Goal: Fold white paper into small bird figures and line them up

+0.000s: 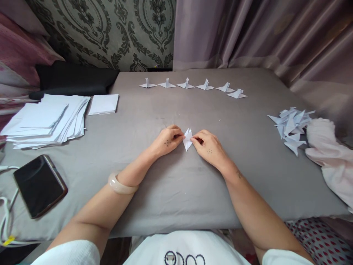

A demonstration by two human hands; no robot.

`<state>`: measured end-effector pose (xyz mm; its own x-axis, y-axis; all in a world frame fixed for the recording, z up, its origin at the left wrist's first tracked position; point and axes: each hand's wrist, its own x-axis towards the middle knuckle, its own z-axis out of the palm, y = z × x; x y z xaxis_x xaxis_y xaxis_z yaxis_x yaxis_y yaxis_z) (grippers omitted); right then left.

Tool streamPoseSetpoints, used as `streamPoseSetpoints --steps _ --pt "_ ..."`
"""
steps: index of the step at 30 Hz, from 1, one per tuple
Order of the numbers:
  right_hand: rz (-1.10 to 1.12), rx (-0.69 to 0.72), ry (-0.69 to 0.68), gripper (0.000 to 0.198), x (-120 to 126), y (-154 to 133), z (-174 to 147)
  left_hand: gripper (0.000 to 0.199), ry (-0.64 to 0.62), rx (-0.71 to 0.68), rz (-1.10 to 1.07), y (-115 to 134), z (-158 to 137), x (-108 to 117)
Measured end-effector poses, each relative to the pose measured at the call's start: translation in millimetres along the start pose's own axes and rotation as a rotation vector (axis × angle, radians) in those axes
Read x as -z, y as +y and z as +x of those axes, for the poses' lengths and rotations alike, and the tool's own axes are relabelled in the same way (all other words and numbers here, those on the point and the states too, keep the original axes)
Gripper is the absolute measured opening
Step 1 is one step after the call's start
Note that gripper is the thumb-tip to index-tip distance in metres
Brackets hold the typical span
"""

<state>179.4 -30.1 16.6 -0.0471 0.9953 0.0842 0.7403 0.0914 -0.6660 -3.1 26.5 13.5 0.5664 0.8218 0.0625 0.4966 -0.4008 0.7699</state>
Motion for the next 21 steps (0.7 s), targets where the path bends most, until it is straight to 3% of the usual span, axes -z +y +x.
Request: streamPoseSetpoints --steps 21 --pt "0.049 -0.097 0.092 0.015 -12.7 7.5 8.1 0.011 0.026 0.05 -0.007 0.1 2.9 -3.4"
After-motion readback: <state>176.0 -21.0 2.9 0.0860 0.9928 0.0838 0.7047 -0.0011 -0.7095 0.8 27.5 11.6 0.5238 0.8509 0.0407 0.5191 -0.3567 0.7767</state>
